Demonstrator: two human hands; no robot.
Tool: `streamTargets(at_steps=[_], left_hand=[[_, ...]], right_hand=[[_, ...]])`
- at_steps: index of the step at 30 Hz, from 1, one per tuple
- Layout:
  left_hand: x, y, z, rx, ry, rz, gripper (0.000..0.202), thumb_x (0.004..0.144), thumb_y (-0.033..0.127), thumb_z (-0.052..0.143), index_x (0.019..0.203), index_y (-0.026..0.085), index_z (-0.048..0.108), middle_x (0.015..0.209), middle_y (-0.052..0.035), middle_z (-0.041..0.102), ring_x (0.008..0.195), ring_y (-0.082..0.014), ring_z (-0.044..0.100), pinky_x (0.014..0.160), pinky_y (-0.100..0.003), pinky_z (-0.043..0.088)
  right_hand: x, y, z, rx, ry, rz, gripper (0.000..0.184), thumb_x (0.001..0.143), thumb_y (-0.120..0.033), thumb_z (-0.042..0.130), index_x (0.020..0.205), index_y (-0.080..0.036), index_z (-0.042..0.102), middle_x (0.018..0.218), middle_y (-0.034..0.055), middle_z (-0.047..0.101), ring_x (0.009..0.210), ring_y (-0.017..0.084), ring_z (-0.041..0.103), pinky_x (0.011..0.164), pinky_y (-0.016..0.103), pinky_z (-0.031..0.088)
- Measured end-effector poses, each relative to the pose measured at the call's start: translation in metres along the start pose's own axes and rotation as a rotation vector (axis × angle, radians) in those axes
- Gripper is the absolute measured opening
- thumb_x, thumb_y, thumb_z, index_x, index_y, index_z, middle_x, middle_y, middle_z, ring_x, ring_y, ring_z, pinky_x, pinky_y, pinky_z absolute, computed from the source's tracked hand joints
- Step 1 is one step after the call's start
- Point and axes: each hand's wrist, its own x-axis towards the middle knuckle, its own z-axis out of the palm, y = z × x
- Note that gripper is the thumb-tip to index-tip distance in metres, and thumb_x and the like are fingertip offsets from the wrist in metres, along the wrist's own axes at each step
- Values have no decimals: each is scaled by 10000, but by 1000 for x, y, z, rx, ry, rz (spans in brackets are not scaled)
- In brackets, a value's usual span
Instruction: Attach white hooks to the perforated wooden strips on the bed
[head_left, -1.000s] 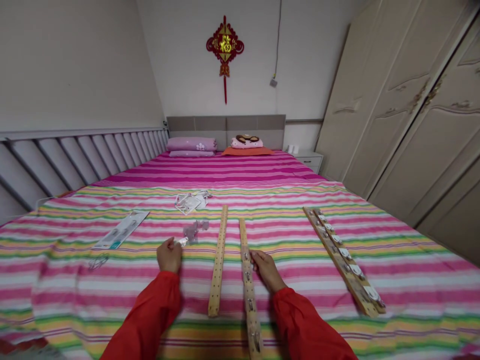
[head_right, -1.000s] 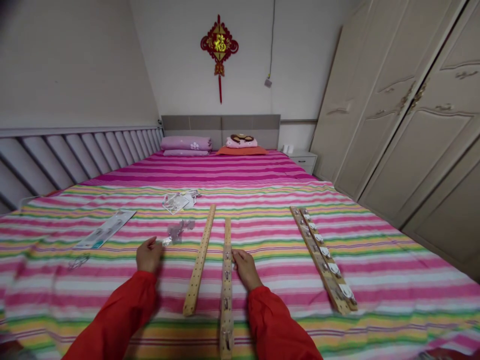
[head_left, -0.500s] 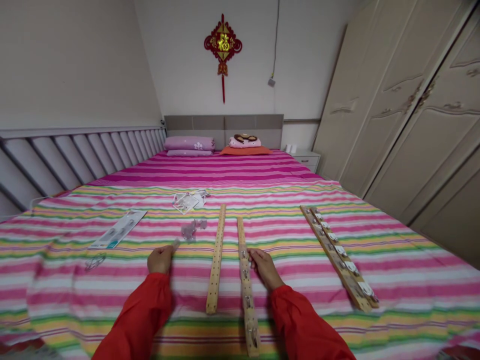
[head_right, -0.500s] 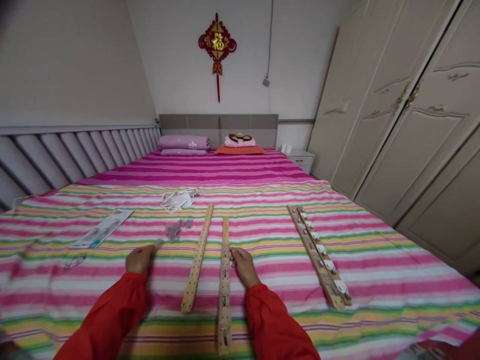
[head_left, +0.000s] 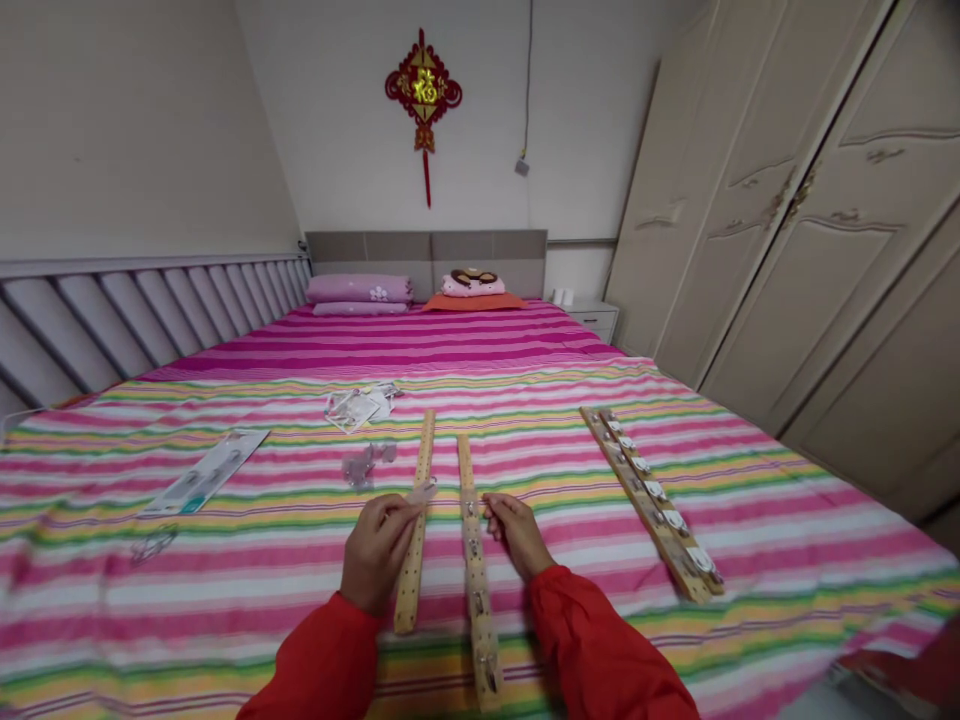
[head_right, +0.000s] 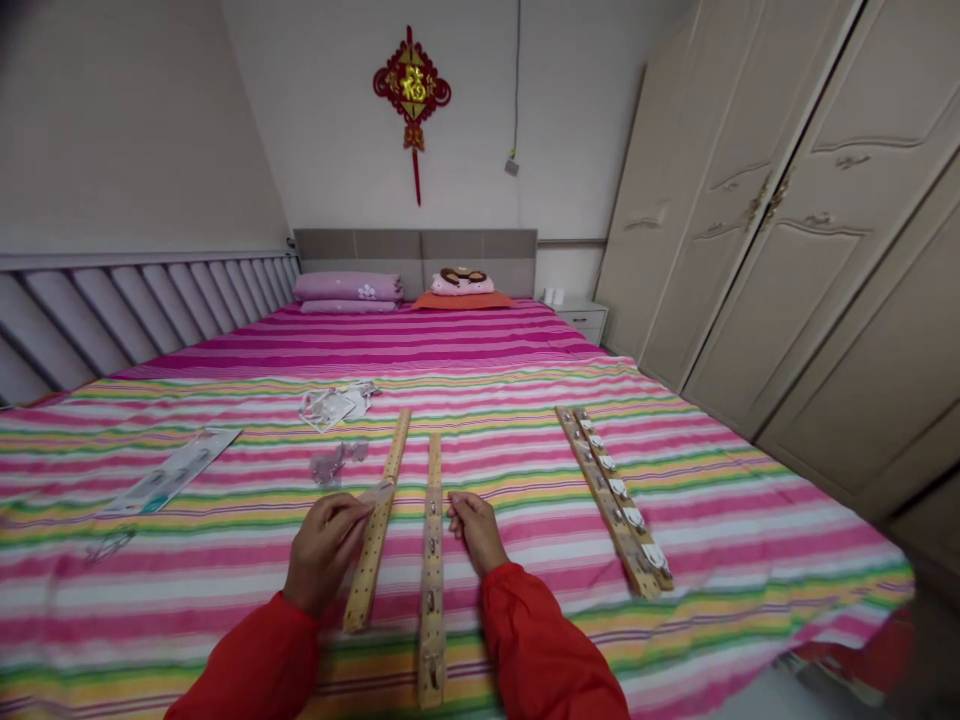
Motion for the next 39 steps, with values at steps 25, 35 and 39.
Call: streamTargets(at_steps=[25, 35, 39], left_hand=[[18, 19, 43, -520, -279, -367, 176, 838, 279, 559, 967, 203, 650, 857, -51, 658, 785, -145, 621, 684, -256, 501], [35, 1, 93, -912, -270, -1052, 422, 518, 501, 753, 698, 139, 634, 655, -26, 664, 617, -144, 622, 605, -266, 499], [43, -11, 108, -887, -240, -1080, 411, 458, 458, 783, 665, 141, 624, 565, -5, 634, 543, -128, 590, 538, -247, 464]], right_hand=[[-2, -59, 4, 43, -309, 241, 231, 537, -248, 846, 656, -132, 685, 494, -24, 612, 425, 47, 514, 441, 149, 388], [25, -32, 16, 131, -75, 162, 204, 547, -212, 811, 599, -144, 625, 544, 17, 651, 488, 98, 594, 512, 197, 497], [34, -26, 20, 51, -37, 145, 205, 524, -235, 788, 570, -149, 608, 540, 26, 655, 458, 103, 576, 467, 209, 473]])
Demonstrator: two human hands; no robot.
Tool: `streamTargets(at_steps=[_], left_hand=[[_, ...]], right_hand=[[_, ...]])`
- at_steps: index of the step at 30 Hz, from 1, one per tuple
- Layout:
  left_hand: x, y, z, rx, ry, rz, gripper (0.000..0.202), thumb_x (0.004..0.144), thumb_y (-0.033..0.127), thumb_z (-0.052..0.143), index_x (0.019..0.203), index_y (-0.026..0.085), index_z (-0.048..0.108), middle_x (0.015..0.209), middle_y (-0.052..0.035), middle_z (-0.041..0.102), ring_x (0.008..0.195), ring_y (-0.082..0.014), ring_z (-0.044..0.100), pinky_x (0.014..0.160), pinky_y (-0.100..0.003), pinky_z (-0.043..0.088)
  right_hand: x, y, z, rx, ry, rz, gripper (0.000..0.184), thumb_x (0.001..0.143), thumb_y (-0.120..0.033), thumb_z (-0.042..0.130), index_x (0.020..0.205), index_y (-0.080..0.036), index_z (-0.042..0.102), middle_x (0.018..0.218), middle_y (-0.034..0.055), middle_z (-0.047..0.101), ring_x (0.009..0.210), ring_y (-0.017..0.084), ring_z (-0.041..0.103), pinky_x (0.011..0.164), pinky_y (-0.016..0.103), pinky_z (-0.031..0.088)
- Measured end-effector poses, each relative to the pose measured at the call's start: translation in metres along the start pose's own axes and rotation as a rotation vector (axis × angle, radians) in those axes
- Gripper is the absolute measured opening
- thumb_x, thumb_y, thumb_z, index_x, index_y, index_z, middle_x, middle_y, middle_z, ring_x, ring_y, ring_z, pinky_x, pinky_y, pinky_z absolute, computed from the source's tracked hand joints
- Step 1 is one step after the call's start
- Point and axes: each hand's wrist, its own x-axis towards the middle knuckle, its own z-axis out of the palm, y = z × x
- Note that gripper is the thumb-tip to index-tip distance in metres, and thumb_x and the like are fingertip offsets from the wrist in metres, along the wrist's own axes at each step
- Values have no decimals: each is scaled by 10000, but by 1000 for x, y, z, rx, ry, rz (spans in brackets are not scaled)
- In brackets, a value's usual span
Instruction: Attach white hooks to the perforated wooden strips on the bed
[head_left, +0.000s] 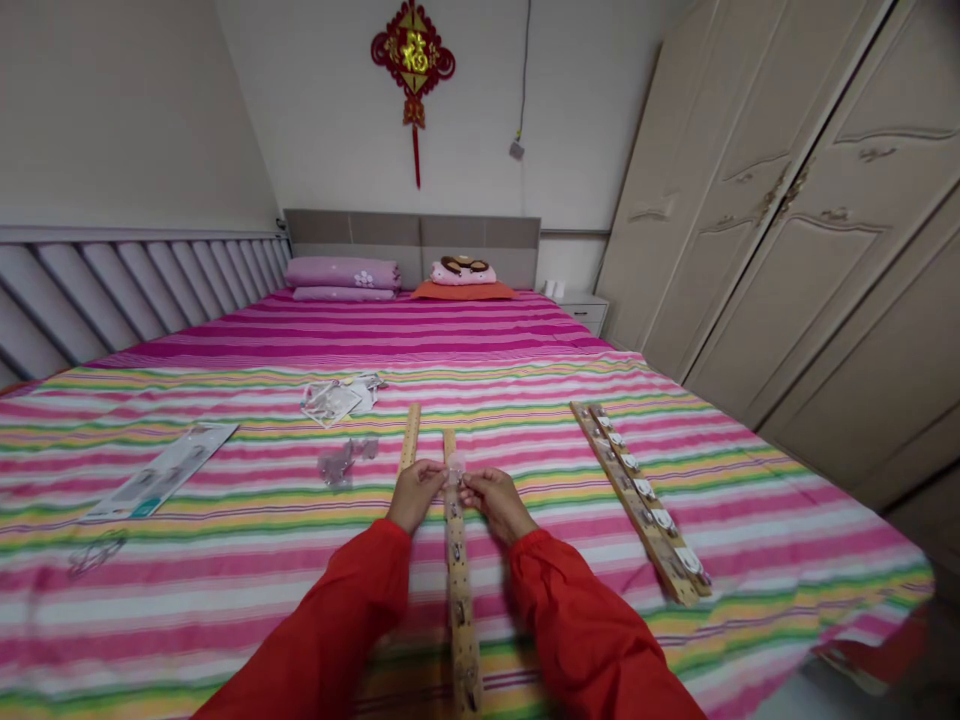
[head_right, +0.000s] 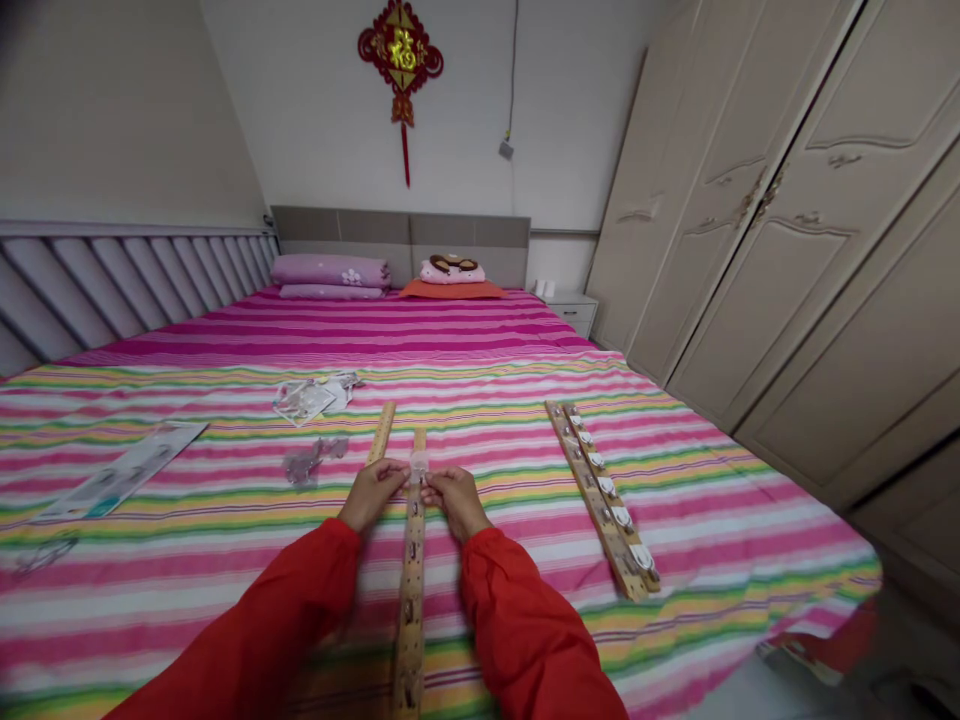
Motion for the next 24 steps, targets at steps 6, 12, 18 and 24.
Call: streamTargets(at_steps=[6, 12, 18, 24], left_hand=[[19, -13, 4, 49, 33, -39, 305, 489, 365, 746, 650, 143, 611, 516, 10, 601, 507, -120, 568, 514, -237, 434], [30, -29, 4, 121, 100, -67, 167, 535, 268, 677, 622, 151, 596, 520, 14, 598, 523, -122, 571, 545, -240, 445], [37, -40, 3, 199, 143, -65, 107, 550, 223, 650, 616, 152, 604, 559, 0, 624, 574, -134, 588, 575, -239, 449], [39, -45, 4, 280, 174, -68, 52, 567, 193, 620, 604, 160, 600, 554, 6, 614, 574, -133, 580, 566, -232, 433]], right_hand=[[14, 6, -2, -154, 79, -73, 169, 516, -270, 710, 535, -161, 582, 479, -9, 600, 387, 81, 490, 363, 191, 337], [22, 12, -2, -228, 114, -97, 151, 539, -278, 680, 536, -177, 568, 384, -52, 504, 348, 78, 416, 365, 205, 295], [29, 19, 0, -265, 154, -138, 165, 526, -279, 660, 499, -190, 523, 387, -61, 495, 359, 80, 400, 386, 219, 293], [31, 24, -2, -296, 171, -151, 178, 533, -298, 654, 495, -200, 511, 366, -68, 467, 357, 87, 384, 389, 227, 279]])
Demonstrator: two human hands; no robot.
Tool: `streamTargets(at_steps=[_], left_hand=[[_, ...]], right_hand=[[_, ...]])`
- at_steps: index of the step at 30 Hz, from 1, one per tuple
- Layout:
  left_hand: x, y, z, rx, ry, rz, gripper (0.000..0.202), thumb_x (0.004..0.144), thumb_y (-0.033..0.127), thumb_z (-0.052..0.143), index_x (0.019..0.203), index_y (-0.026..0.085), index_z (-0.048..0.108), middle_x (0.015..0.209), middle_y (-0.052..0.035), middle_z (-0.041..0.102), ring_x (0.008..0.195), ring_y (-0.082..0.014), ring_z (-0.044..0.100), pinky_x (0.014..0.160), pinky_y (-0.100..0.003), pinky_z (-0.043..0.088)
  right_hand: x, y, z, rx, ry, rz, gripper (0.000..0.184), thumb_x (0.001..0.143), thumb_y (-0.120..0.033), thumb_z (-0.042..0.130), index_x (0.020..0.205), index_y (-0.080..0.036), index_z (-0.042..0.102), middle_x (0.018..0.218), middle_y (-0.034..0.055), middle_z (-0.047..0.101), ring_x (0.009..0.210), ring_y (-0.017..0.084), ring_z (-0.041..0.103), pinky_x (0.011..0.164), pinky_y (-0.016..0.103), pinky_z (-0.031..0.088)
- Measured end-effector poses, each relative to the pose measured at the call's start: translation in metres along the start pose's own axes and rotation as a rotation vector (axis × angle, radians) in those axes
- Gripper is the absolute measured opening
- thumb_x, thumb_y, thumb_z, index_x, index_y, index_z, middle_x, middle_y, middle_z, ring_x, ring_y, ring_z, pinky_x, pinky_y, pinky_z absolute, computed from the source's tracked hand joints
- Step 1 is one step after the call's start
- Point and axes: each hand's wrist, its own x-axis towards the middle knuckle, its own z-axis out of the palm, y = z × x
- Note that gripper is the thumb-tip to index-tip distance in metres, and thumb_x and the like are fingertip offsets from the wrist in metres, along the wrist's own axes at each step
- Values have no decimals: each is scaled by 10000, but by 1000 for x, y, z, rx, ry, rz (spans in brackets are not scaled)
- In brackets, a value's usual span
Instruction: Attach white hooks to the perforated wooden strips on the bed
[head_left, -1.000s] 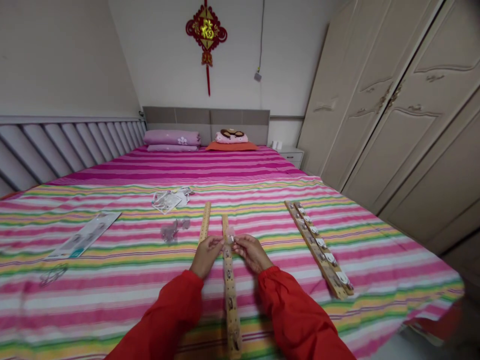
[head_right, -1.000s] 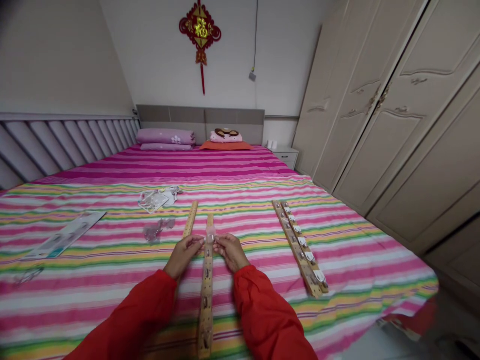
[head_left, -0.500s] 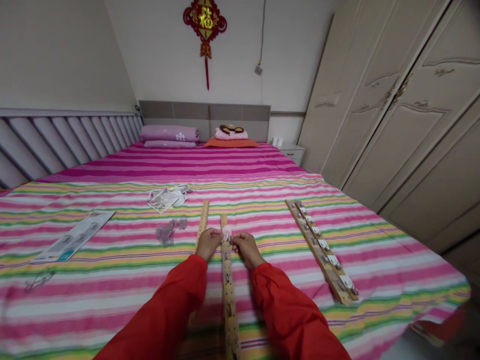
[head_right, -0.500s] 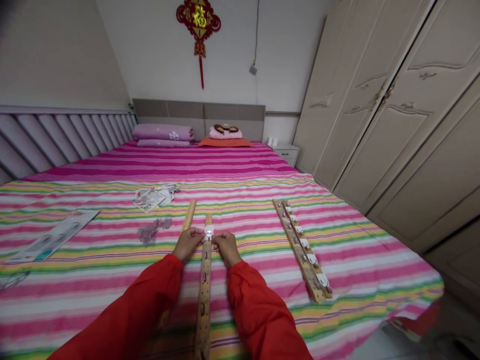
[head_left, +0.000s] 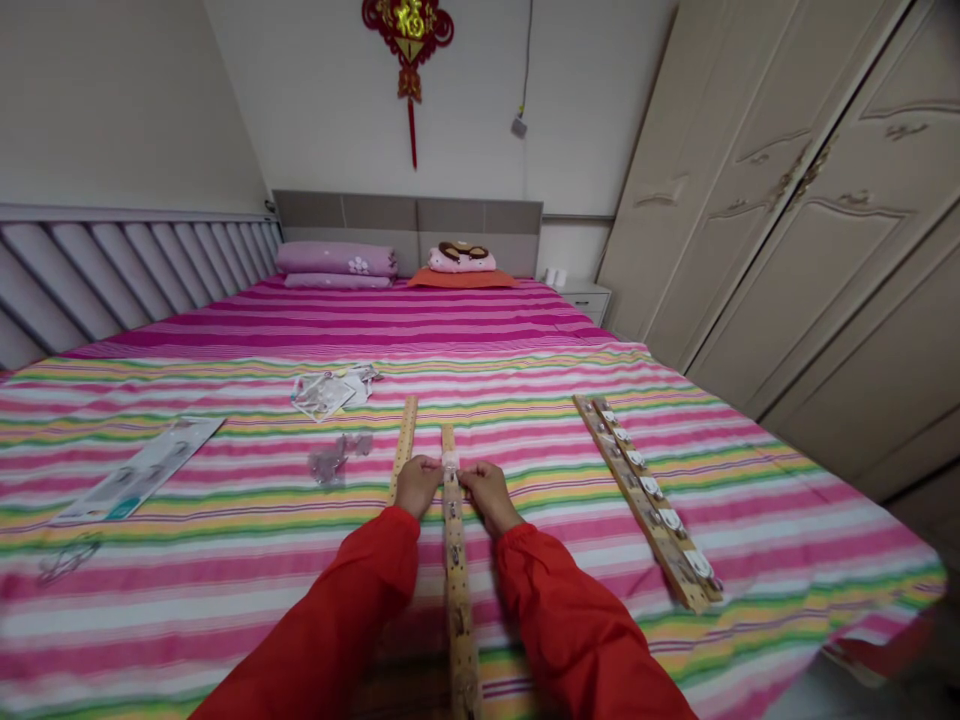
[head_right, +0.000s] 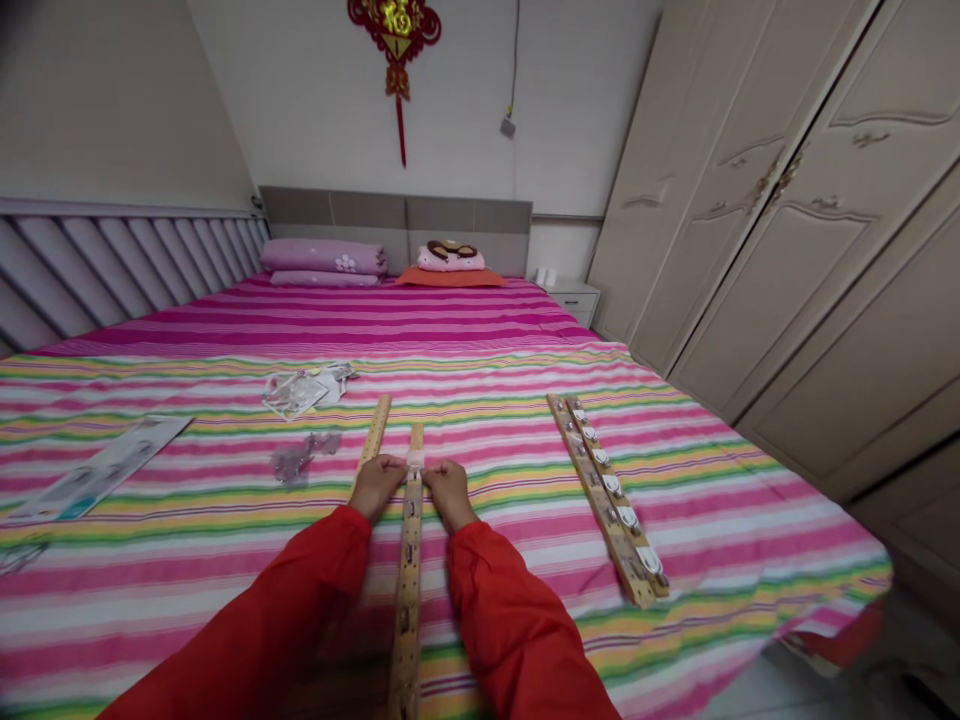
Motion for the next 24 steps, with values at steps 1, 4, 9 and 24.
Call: streamTargets(at_steps=[1, 4, 9, 24], left_hand=[[0, 0, 0, 12, 4, -1, 48, 568, 190, 619, 600, 160, 599, 555, 4, 615, 575, -134, 580, 563, -232, 430], [-1, 1, 1, 41, 9, 4, 49, 574, 196, 623, 600, 159, 603, 567, 1, 624, 589, -139, 586, 568, -232, 429], [-3, 2, 1, 75, 14, 14, 56, 574, 198, 637, 601, 158, 608, 565, 7, 622, 588, -142, 586, 575, -234, 430], [-13, 12, 2, 107, -12, 23, 202, 620, 75, 583, 781, 159, 671, 547, 30, 622, 543, -128, 581, 536, -214, 430]], right_hand=[[0, 0, 0, -5, 1, -1, 181, 534, -300, 655, 494, -202, 508, 362, -69, 462, 356, 89, 383, 389, 229, 277], [0, 1, -1, -16, 4, -2, 188, 540, -303, 655, 494, -206, 501, 357, -68, 459, 356, 93, 386, 390, 231, 280], [2, 5, -1, -26, 12, -3, 187, 539, -300, 655, 497, -208, 497, 365, -69, 462, 360, 92, 390, 392, 230, 289], [6, 17, -2, 3, -27, -48, 332, 560, -278, 678, 872, -167, 669, 416, -106, 457, 378, 94, 417, 411, 224, 360]])
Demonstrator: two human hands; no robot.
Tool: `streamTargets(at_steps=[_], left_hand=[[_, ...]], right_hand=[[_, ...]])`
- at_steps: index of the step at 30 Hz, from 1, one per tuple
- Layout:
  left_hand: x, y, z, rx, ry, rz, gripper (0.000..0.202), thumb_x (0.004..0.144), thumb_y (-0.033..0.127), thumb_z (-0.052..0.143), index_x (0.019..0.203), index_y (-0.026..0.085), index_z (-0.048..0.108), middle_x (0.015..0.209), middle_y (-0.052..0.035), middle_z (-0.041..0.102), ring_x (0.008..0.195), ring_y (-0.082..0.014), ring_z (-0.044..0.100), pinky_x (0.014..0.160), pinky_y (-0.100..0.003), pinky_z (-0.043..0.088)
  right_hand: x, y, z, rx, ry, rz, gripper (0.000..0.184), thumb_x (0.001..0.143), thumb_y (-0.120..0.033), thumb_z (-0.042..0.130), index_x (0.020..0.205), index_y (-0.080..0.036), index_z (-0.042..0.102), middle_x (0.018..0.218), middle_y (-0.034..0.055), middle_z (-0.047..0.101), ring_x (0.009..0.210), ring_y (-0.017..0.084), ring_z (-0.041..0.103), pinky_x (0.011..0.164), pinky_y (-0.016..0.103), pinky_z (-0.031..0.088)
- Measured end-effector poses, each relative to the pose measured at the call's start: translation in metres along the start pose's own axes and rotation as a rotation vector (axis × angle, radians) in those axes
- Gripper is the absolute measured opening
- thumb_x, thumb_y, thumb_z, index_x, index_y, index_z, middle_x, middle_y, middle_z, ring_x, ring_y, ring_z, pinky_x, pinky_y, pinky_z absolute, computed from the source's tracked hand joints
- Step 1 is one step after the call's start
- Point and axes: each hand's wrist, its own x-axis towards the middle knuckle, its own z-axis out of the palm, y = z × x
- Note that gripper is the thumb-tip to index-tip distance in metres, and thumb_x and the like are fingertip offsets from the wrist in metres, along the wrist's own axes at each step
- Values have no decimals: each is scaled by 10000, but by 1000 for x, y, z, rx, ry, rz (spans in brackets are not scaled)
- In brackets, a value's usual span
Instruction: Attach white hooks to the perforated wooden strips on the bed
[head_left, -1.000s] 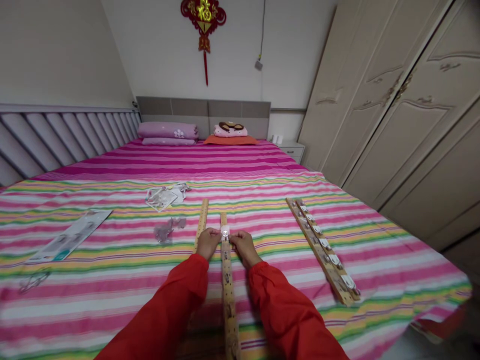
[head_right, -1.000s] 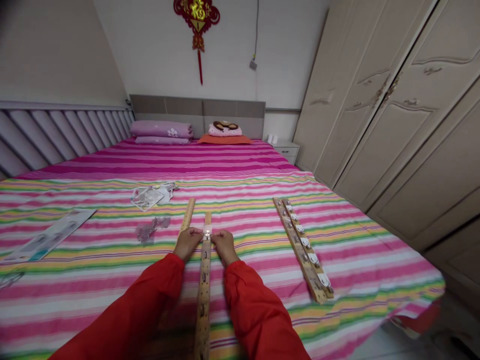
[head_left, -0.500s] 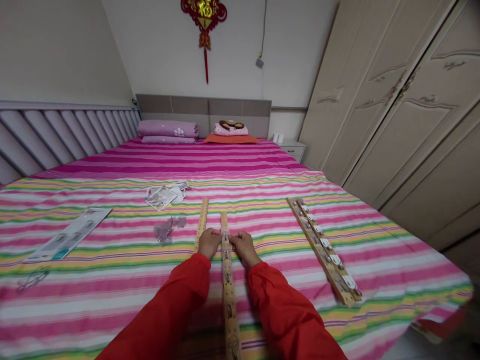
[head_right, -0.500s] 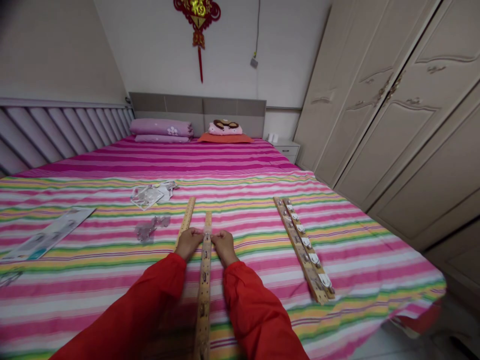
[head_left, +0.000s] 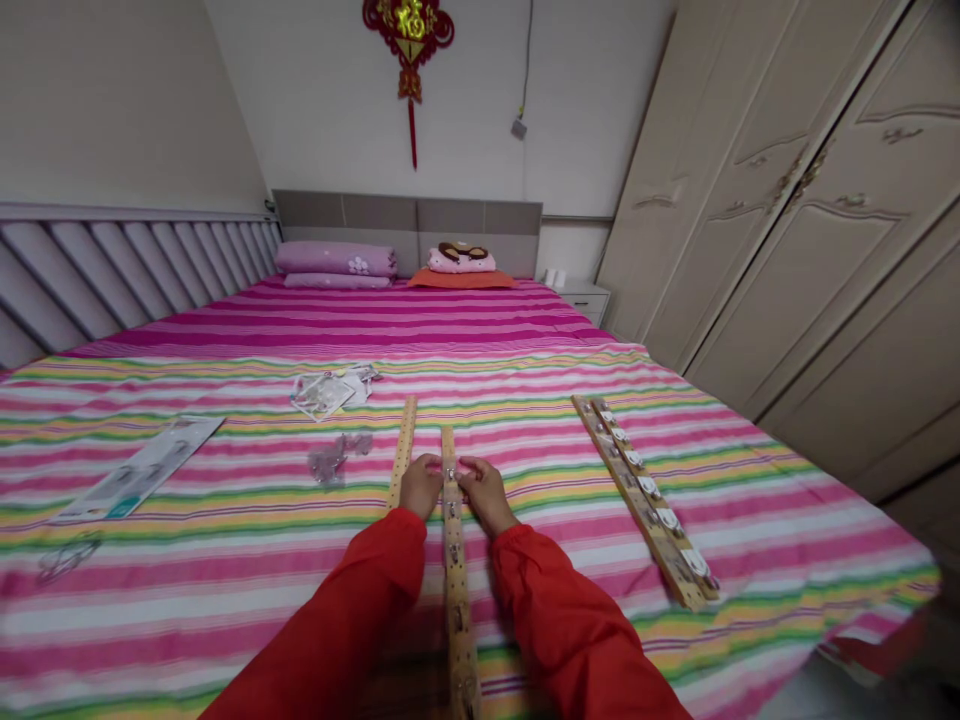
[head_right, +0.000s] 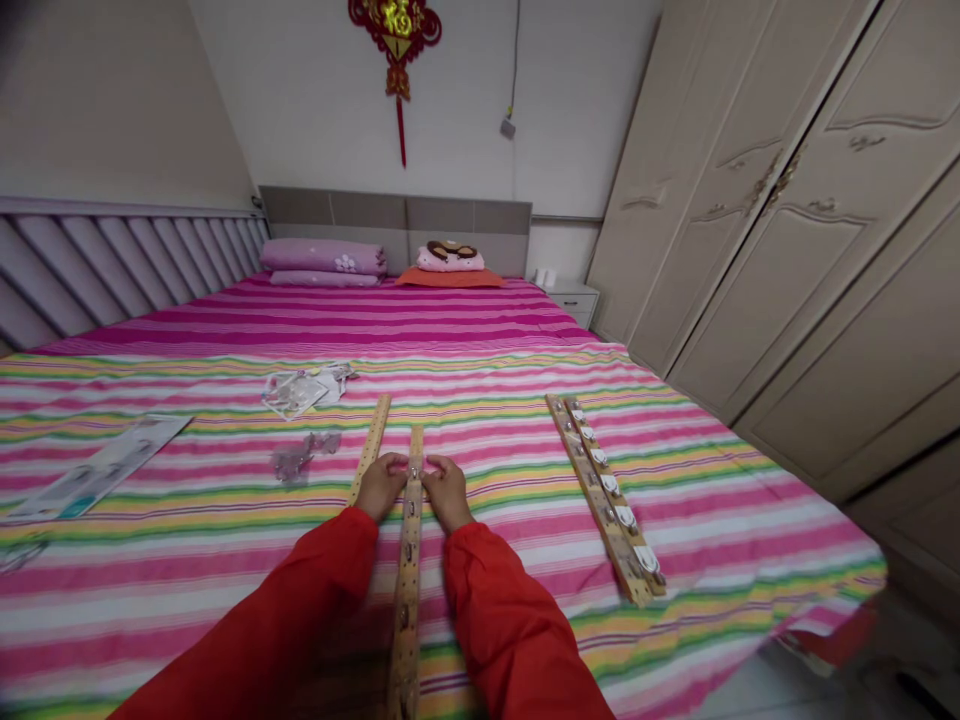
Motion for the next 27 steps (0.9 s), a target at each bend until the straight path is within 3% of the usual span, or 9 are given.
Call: streamTargets(at_steps=[2, 5, 7, 9, 17, 23, 27], left_hand=[[-1, 1, -2, -1, -36, 28, 259, 642, 71, 576, 852, 158, 702, 617, 4, 676, 603, -149, 617, 580, -230, 461], [-1, 0, -4, -2, -69, 64, 302, 655, 68, 588, 906, 164, 727, 811, -38, 740, 808, -185, 663, 741, -258, 489], [0, -2, -4, 10, -88, 71, 305, 666, 76, 593, 919, 168, 735, 865, -52, 746, 853, -202, 663, 789, -279, 484], [1, -4, -4, 39, -117, 94, 301, 691, 97, 586, 940, 168, 737, 866, -64, 746, 831, -213, 662, 779, -293, 481], [4, -11, -2, 98, -250, 236, 253, 772, 256, 554, 918, 168, 741, 604, -33, 656, 655, -193, 604, 668, -266, 448], [8, -7, -3, 188, -341, 194, 362, 817, 281, 497, 1097, 132, 672, 769, -64, 702, 725, -192, 614, 726, -275, 458], [3, -4, -5, 194, -319, 125, 435, 814, 289, 490, 1205, 144, 612, 921, -83, 719, 827, -210, 632, 766, -285, 466]], right_hand=[[-1, 0, -1, -35, -52, -36, 404, 607, -273, 659, 999, -176, 688, 435, -92, 499, 410, 114, 453, 441, 240, 395], [-2, -2, -3, -123, -114, -114, 318, 671, -265, 629, 970, -223, 729, 660, -15, 696, 645, 187, 625, 625, 313, 509], [-2, -6, -4, -183, -156, -174, 269, 702, -236, 605, 929, -256, 747, 868, 6, 748, 872, 224, 660, 815, 367, 507], [-2, -10, -4, -237, -196, -200, 281, 720, -201, 581, 929, -277, 753, 957, 0, 749, 976, 235, 651, 916, 392, 469], [5, -16, -3, -370, -251, -147, 361, 749, -151, 556, 1032, -291, 730, 972, -14, 750, 973, 257, 662, 928, 421, 470], [11, -7, -7, -396, -297, -130, 396, 791, -247, 551, 1170, -283, 659, 1116, -18, 709, 1099, 244, 612, 1006, 402, 420], [15, 2, -11, -283, -293, -145, 469, 782, -371, 592, 1240, -269, 605, 1286, -6, 610, 1247, 241, 501, 1080, 412, 339]])
